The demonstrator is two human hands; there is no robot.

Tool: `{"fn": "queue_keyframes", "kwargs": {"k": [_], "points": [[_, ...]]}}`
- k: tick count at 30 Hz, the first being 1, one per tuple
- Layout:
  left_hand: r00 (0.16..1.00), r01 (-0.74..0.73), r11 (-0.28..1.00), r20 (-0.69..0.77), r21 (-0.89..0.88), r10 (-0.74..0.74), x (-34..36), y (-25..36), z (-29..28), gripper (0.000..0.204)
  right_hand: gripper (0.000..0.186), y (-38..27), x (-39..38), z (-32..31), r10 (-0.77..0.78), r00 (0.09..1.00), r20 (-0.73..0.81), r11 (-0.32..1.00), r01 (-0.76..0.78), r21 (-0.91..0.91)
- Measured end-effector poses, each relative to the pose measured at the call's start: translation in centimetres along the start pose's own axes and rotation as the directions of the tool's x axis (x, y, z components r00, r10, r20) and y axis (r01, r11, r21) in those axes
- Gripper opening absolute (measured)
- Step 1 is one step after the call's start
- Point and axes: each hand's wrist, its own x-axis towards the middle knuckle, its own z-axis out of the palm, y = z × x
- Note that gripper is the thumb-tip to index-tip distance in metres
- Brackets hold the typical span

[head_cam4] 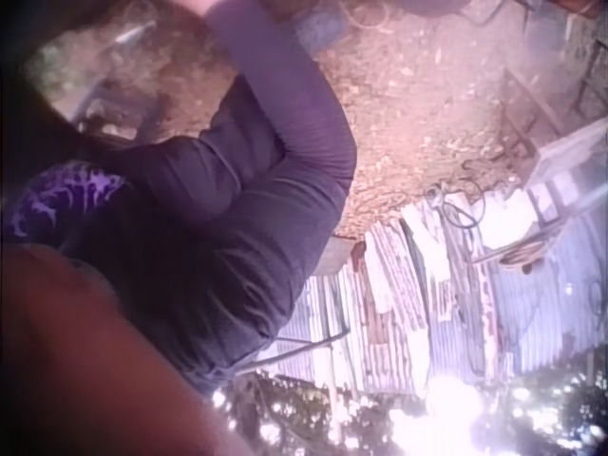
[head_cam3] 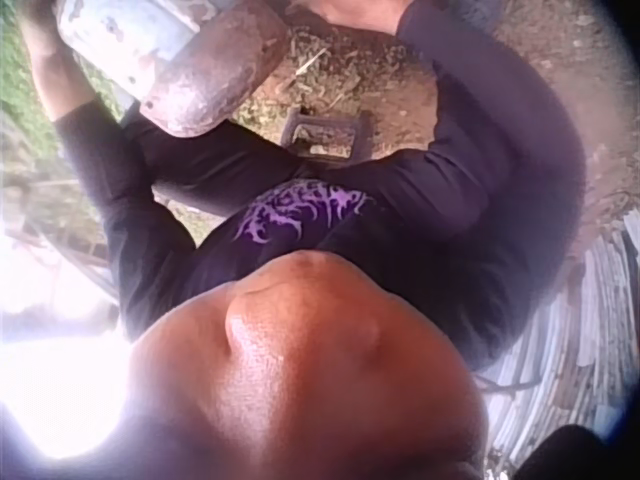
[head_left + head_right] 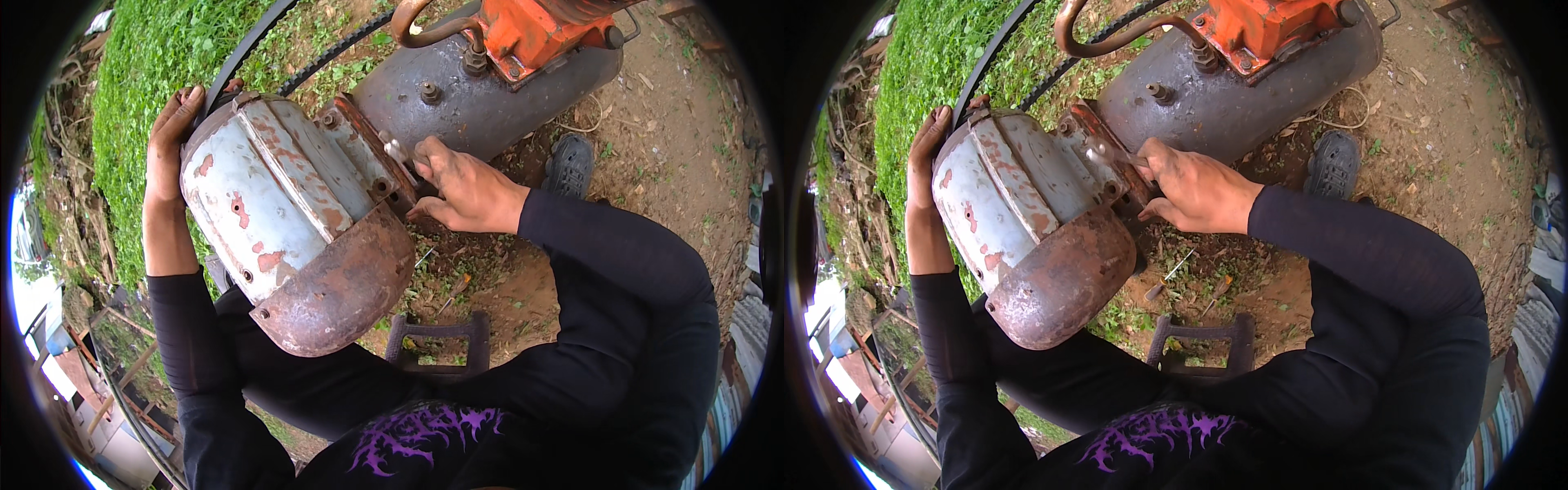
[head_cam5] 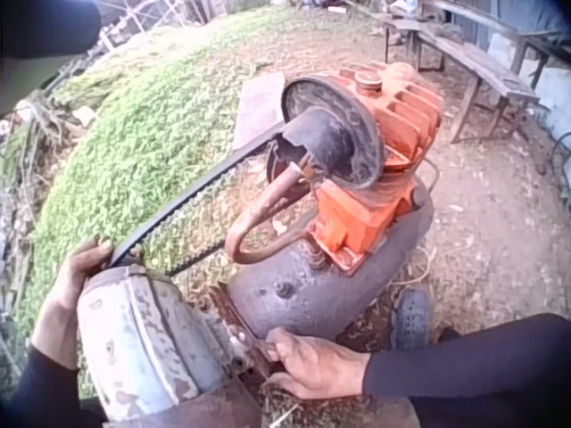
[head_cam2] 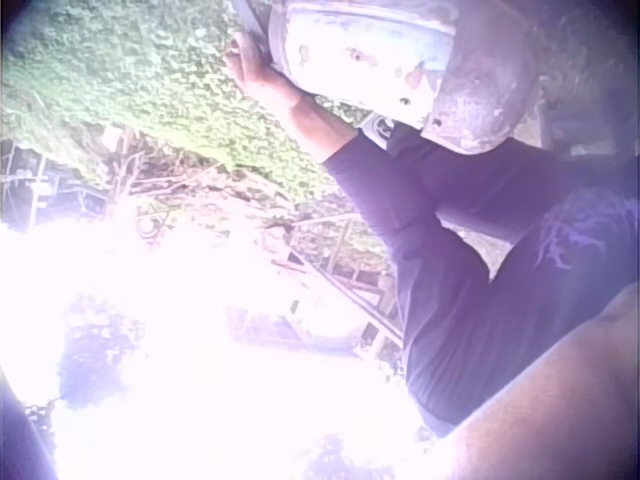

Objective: The person loosens and removes bolts from an electric motor and compressor assembly using a wrench, then lifts the motor to adjust its position.

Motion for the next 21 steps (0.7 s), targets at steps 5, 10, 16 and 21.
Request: {"fn": "queue_keyframes", "kwargs": {"k": [5, 10, 16, 21], "points": [[0.998, -0.063, 0.998, 0.032, 0.023, 0.063, -0.3, -0.5, -0.9, 0.028, 0.053, -0.9, 0.0, -0.3, 0.093, 0.995, 0.047, 0.995, -0.091, -0.032], [0.999, -0.038, 0.998, 0.036, 0.049, 0.037, -0.4, 0.0, -0.4, 0.033, 0.054, -1.0, 0.0, -0.4, 0.027, 0.998, 0.048, 0.994, -0.022, -0.106], [1.0, 0.016, 0.998, 0.009, -0.053, -0.016, 0.0, -0.2, 0.4, 0.034, 0.055, -0.9, 0.3, -0.1, 0.167, 0.978, 0.124, 0.98, -0.179, 0.085], [1.0, -0.008, 1.0, -0.009, -0.023, 0.008, 0.0, -0.7, 0.0, 0.038, 0.039, -0.9, 3.9, -1.7, 0.263, 0.957, 0.124, 0.933, -0.285, 0.219]]}}
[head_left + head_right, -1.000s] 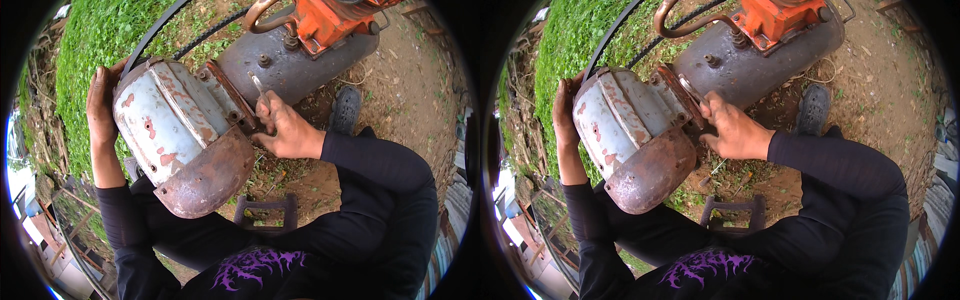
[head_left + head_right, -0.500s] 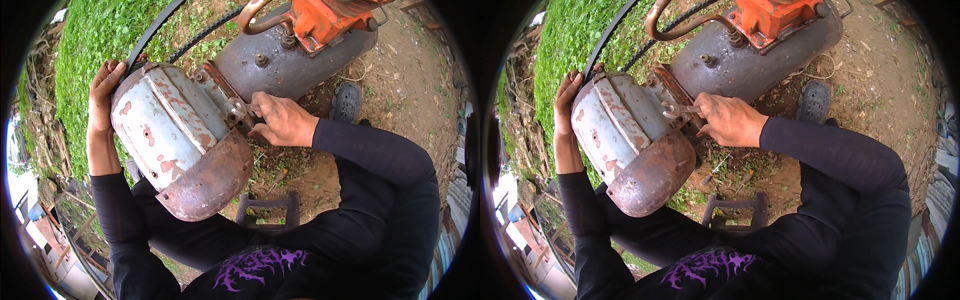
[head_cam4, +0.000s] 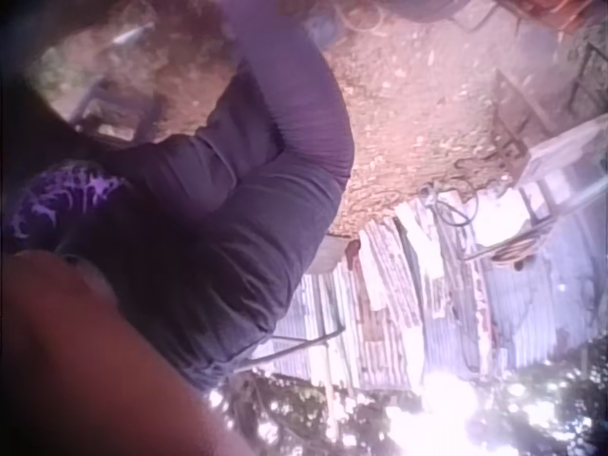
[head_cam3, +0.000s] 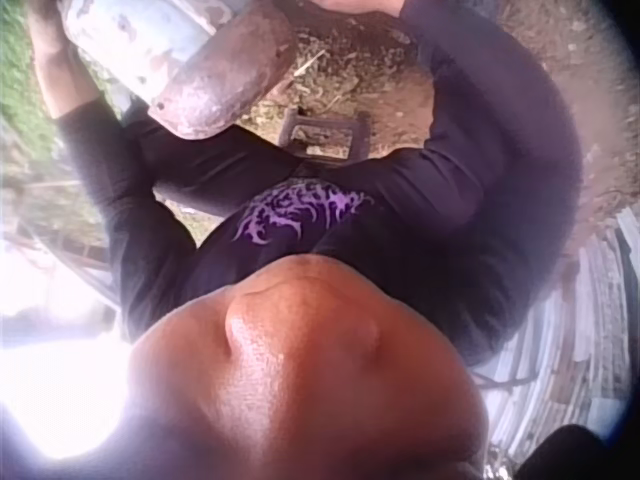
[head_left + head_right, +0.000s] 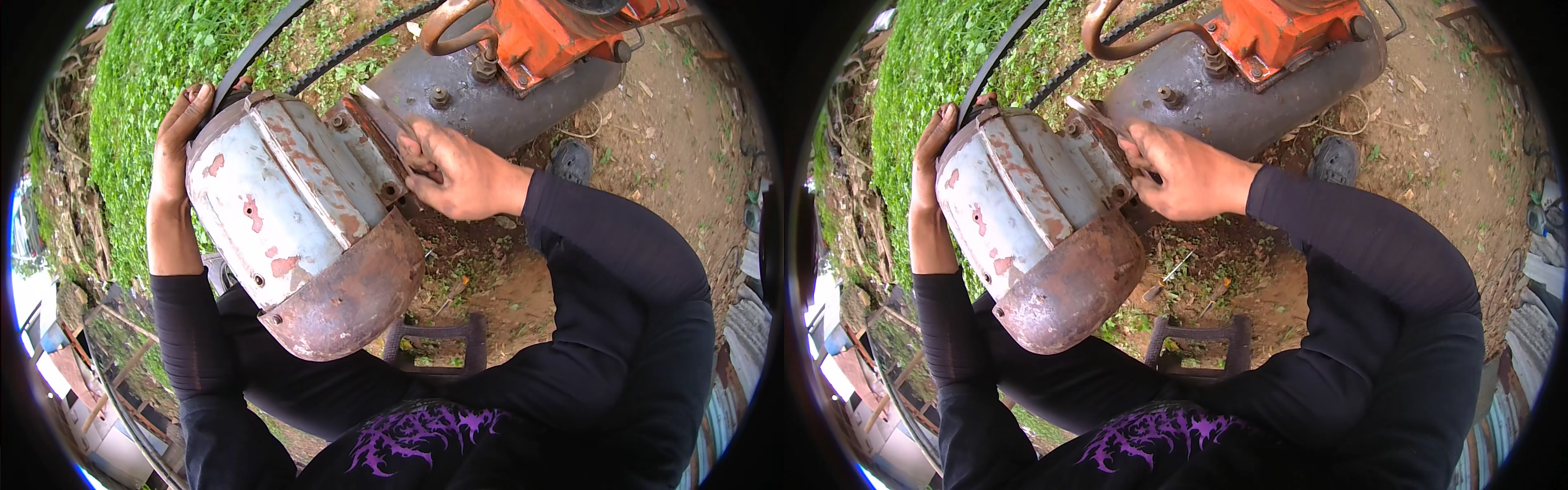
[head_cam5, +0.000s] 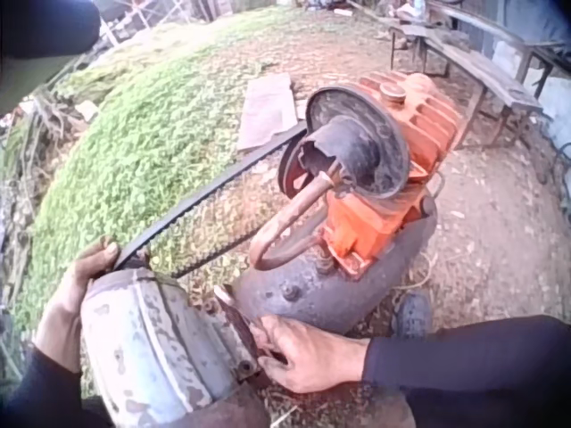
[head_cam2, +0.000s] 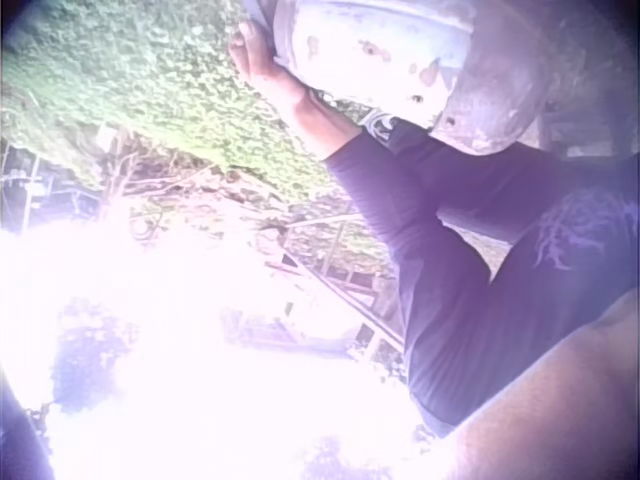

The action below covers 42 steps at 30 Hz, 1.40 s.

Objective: The person loosens and removes bolts from an electric motor and compressor assembly using a wrench, then lifts the motor to adjust its position.

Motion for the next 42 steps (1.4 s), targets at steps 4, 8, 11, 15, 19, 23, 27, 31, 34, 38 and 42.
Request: {"fn": "queue_keyframes", "kwargs": {"k": [4, 8, 11, 15, 19, 23, 27, 31, 34, 38, 42], "points": [[1.0, 0.028, 1.0, 0.002, 0.011, -0.028, -0.2, 0.1, -0.7, 0.038, 0.026, -1.6, 3.0, -0.7, 0.129, 0.978, -0.164, 0.991, -0.132, -0.008], [1.0, -0.009, 1.0, -0.026, 0.0, 0.009, 0.1, -0.2, -0.4, 0.04, 0.021, -1.9, 4.8, 0.8, 0.17, 0.931, -0.324, 0.985, -0.147, 0.095], [1.0, -0.004, 1.0, -0.002, 0.019, 0.004, 0.4, -0.4, -0.7, 0.041, 0.023, -1.9, 5.3, 1.4, 0.265, 0.912, -0.312, 0.962, -0.228, 0.152], [1.0, 0.02, 1.0, 0.0, -0.005, -0.02, 0.4, -0.3, -0.7, 0.041, 0.029, -1.5, 6.2, 1.0, 0.253, 0.947, -0.198, 0.967, -0.241, 0.082], [0.999, 0.032, 0.998, -0.009, -0.048, -0.032, 0.1, -0.1, -0.5, 0.041, 0.031, -1.7, 6.6, 0.7, 0.259, 0.957, -0.132, 0.962, -0.244, 0.119], [1.0, 0.013, 1.0, -0.022, 0.0, -0.013, 0.3, -0.4, -0.8, 0.042, 0.031, -0.8, 7.1, 1.1, 0.234, 0.964, -0.128, 0.968, -0.218, 0.126], [1.0, 0.01, 1.0, -0.005, -0.02, -0.01, 0.3, -0.6, -1.0, 0.044, 0.03, -0.8, 7.3, 1.2, 0.203, 0.97, -0.135, 0.976, -0.189, 0.109], [1.0, 0.018, 0.999, 0.026, -0.031, -0.017, 0.7, -0.5, -1.1, 0.042, 0.029, 1.1, 6.7, 1.8, 0.053, 0.975, -0.217, 0.998, -0.047, 0.033], [1.0, 0.013, 0.999, 0.019, -0.045, -0.013, 0.3, -0.3, -0.2, 0.042, 0.025, -0.1, 5.7, 1.1, 0.187, 0.971, -0.148, 0.979, -0.172, 0.112], [0.998, 0.057, 0.982, 0.027, -0.179, -0.053, 0.1, -0.5, 0.3, 0.052, 0.022, -0.6, 1.4, 2.5, 0.103, 0.949, -0.297, 0.991, -0.074, 0.107], [0.992, 0.094, 0.978, 0.103, -0.188, -0.076, 0.2, -0.1, 0.7, 0.054, 0.032, -0.3, -3.6, 3.5, 0.281, 0.928, -0.246, 0.949, -0.23, 0.216]]}}
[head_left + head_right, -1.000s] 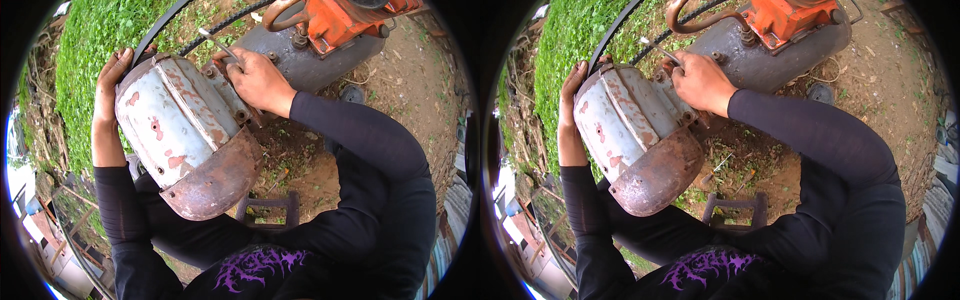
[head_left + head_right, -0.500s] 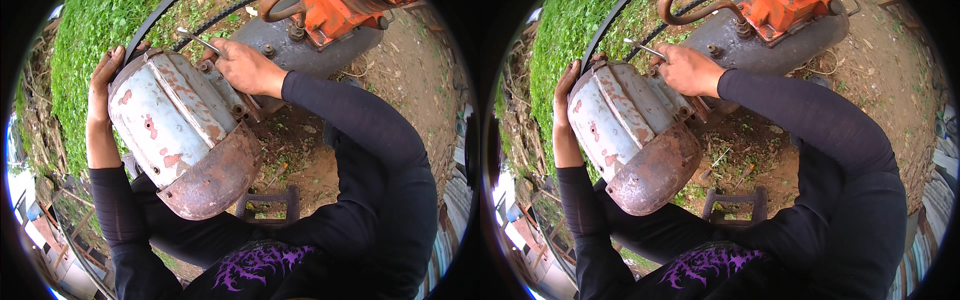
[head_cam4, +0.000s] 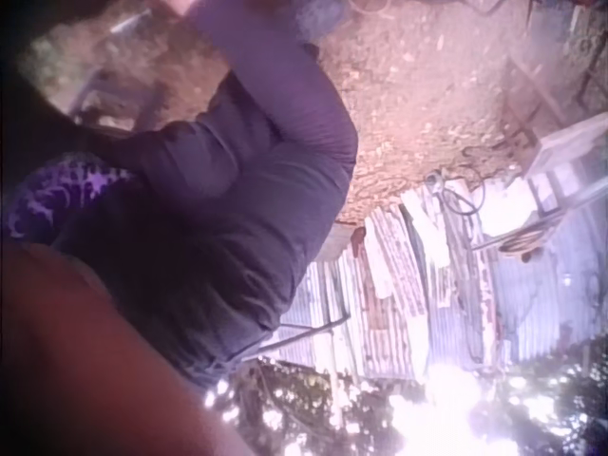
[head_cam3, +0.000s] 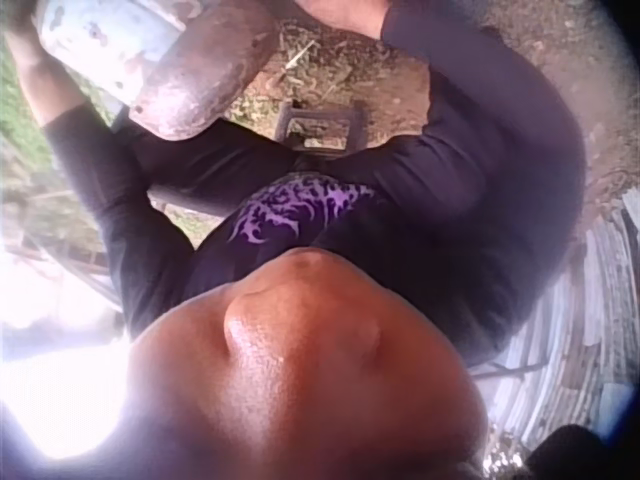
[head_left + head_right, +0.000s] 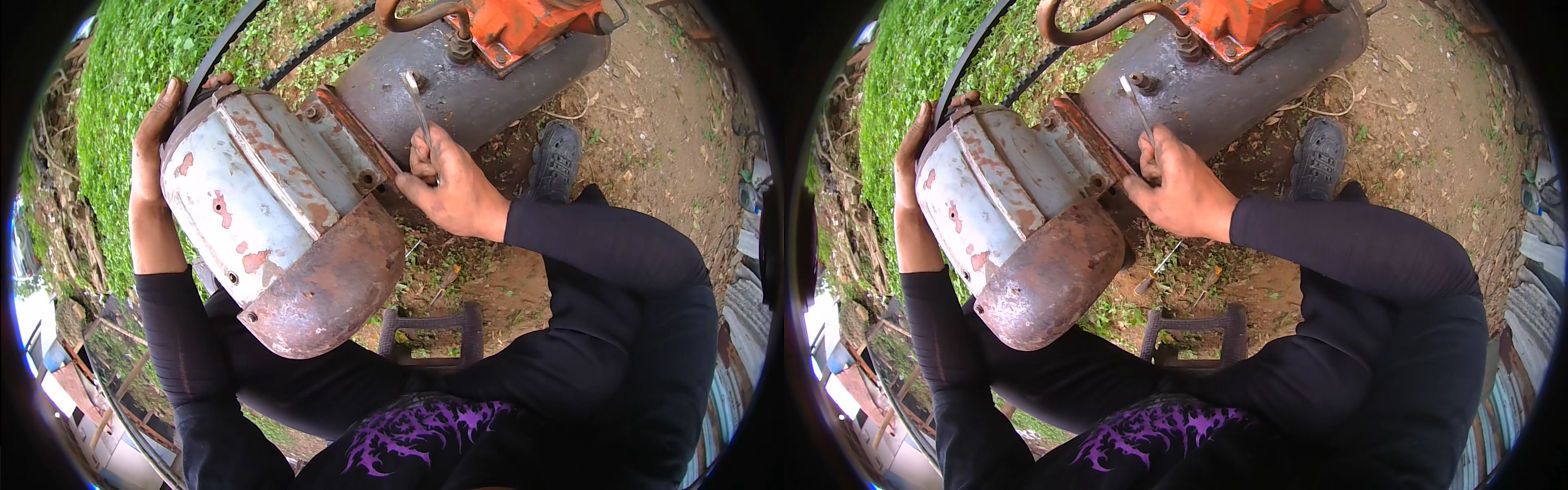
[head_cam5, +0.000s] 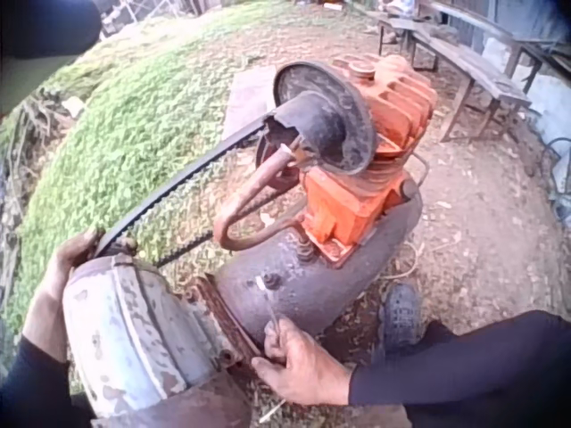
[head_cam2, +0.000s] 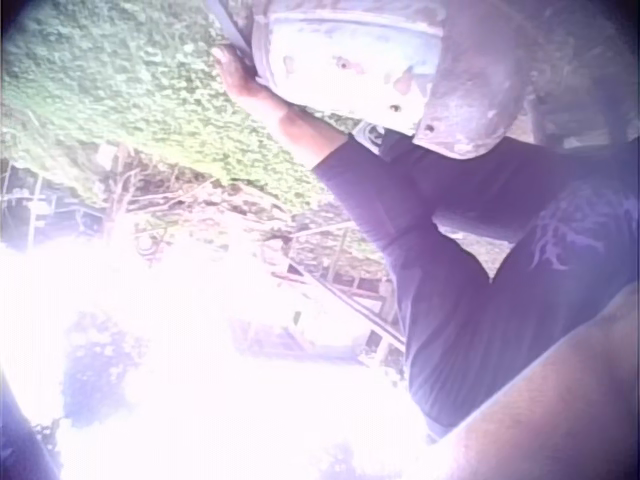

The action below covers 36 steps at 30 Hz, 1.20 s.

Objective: The person loosens and removes bolts from an electric motor and compressor assembly using a wrench, then lifts the motor to adjust its position.

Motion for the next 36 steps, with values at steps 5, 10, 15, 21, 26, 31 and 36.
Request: {"fn": "queue_keyframes", "kwargs": {"k": [5, 10, 15, 21, 26, 31, 36], "points": [[0.998, 0.0, 1.0, -0.069, -0.022, -0.001, -0.2, 0.1, 1.0, 0.053, 0.048, 0.8, 0.4, -0.5, -0.321, 0.929, 0.186, 0.947, 0.319, 0.038], [0.999, -0.004, 1.0, -0.048, -0.013, 0.003, -0.2, -0.1, 0.7, 0.053, 0.059, 1.8, 1.0, -0.3, -0.462, 0.862, 0.209, 0.853, 0.496, -0.161], [0.999, 0.004, 1.0, -0.049, -0.008, -0.005, -0.3, -0.2, 0.7, 0.054, 0.058, 2.1, 1.4, -0.6, -0.442, 0.863, 0.246, 0.844, 0.492, -0.212], [1.0, 0.016, 1.0, -0.01, -0.027, -0.016, -0.4, -0.2, 0.2, 0.054, 0.062, 1.8, 2.2, -0.5, -0.518, 0.793, 0.319, 0.733, 0.605, -0.313], [0.999, 0.035, 0.999, -0.019, -0.039, -0.036, -0.4, -0.1, -0.2, 0.053, 0.058, 0.4, 2.0, -1.0, -0.392, 0.857, 0.335, 0.768, 0.505, -0.393], [0.997, -0.021, 0.999, -0.071, -0.044, 0.018, -0.4, -0.9, -0.7, 0.054, 0.059, 0.3, 2.2, -2.2, -0.46, 0.813, 0.357, 0.699, 0.579, -0.419], [0.999, -0.007, 0.999, -0.044, -0.043, 0.006, -0.5, -0.3, 0.2, 0.056, 0.065, 0.4, 3.1, -2.7, -0.465, 0.815, 0.346, 0.694, 0.578, -0.429]]}}
